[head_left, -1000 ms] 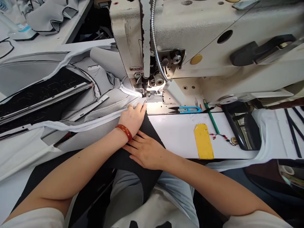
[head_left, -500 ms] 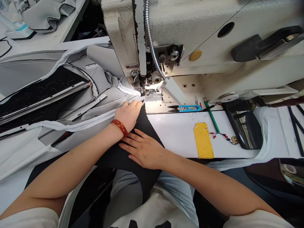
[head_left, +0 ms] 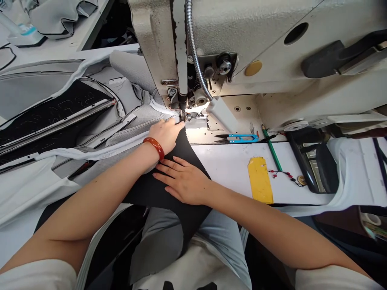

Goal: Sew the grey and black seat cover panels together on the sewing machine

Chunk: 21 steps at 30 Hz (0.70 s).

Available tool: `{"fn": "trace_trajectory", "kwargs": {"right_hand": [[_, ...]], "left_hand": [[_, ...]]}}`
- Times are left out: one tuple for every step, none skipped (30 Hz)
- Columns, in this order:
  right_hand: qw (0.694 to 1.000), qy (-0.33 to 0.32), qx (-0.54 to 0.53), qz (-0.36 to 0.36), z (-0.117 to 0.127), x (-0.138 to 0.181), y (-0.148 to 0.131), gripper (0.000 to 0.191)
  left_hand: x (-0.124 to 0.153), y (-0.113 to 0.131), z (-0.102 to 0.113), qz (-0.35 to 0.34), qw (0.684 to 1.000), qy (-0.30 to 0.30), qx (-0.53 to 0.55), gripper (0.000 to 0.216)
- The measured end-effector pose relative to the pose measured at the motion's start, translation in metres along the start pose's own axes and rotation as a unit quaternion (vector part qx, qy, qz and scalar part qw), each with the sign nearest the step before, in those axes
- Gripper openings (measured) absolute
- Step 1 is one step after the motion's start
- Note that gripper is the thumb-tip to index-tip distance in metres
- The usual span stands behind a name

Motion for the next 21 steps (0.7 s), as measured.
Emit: {"fn": "trace_trajectory", "kwargs": {"right_hand": [[1.000,0.000,0.003,-0.001,0.001,-0.002,0.002,0.045],[1.000,0.000,0.006,-0.001,0.002,-0.003,0.004,0.045],[1.000,0.001,0.010,-0.001,0.003,-0.004,0.005,0.045],[1.000,0.003,0.014,-0.002,0.003,-0.004,0.006,0.045],[1.000,0.005,0.018,-0.004,0.003,-0.004,0.005,0.045],[1.000,0.004,0.020,-0.004,0.003,-0.004,0.003,0.045],[1.000,-0.002,0.020,0.000,0.002,-0.003,0.001,0.048],[1.000,-0.014,0.017,0.009,0.000,-0.001,-0.003,0.053],[0.999,-0.028,0.013,0.018,-0.001,0.000,-0.006,0.059],[0.999,-0.040,0.008,0.027,-0.003,0.001,-0.009,0.065],[0.998,-0.048,0.003,0.032,-0.004,0.001,-0.011,0.068],[0.998,-0.051,0.001,0.032,-0.004,0.000,-0.012,0.067],[0.998,-0.048,0.000,0.027,-0.004,-0.001,-0.012,0.064],[0.999,-0.044,0.000,0.020,-0.004,-0.003,-0.011,0.062],[0.999,-0.041,0.001,0.016,-0.004,-0.006,-0.009,0.060],[0.999,-0.039,0.002,0.012,-0.004,-0.010,-0.007,0.059],[0.999,-0.037,0.006,0.009,-0.004,-0.013,-0.006,0.058],[0.999,-0.035,0.010,0.004,-0.005,-0.018,-0.004,0.056],[0.999,-0.033,0.015,-0.002,-0.006,-0.022,-0.003,0.054],[0.999,-0.032,0.020,-0.011,-0.007,-0.026,-0.002,0.053],[0.999,-0.032,0.024,-0.021,-0.008,-0.031,-0.002,0.051]], "left_hand": [[0.003,0.001,-0.001,-0.006,1.000,0.009,-0.009,0.063],[0.007,0.003,-0.002,-0.010,1.000,0.019,-0.021,0.061],[0.014,0.004,-0.003,-0.009,0.999,0.030,-0.037,0.058],[0.023,0.006,-0.005,-0.002,0.998,0.040,-0.055,0.055],[0.032,0.007,-0.007,0.008,0.996,0.049,-0.072,0.053],[0.041,0.008,-0.009,0.018,0.995,0.054,-0.086,0.052],[0.048,0.009,-0.011,0.023,0.994,0.054,-0.093,0.052],[0.054,0.009,-0.014,0.024,0.994,0.048,-0.095,0.053],[0.057,0.009,-0.016,0.020,0.995,0.037,-0.093,0.054],[0.058,0.009,-0.017,0.013,0.996,0.025,-0.088,0.056],[0.056,0.008,-0.018,0.008,0.996,0.015,-0.083,0.057],[0.053,0.007,-0.018,0.005,0.997,0.009,-0.078,0.057],[0.049,0.006,-0.017,0.004,0.997,0.004,-0.071,0.058],[0.045,0.005,-0.016,0.005,0.998,0.000,-0.063,0.057],[0.040,0.005,-0.014,0.006,0.999,-0.005,-0.053,0.057],[0.036,0.005,-0.012,0.008,0.999,-0.013,-0.045,0.057],[0.033,0.005,-0.010,0.010,0.999,-0.023,-0.038,0.057],[0.030,0.006,-0.007,0.012,0.999,-0.033,-0.033,0.057],[0.027,0.007,-0.005,0.013,0.999,-0.042,-0.029,0.058],[0.025,0.008,-0.003,0.014,0.998,-0.048,-0.023,0.059],[0.023,0.008,-0.002,0.015,0.998,-0.051,-0.015,0.060]]}}
Point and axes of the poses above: each hand's wrist, its own x-axis away from the middle knuckle, its own z-axis out of the back of the hand, y = z × x, the point moved 2 cm from there along -x, towards the middle knuckle, and after that the axes turned 14 degrees about -x, right-handed, at the moved point
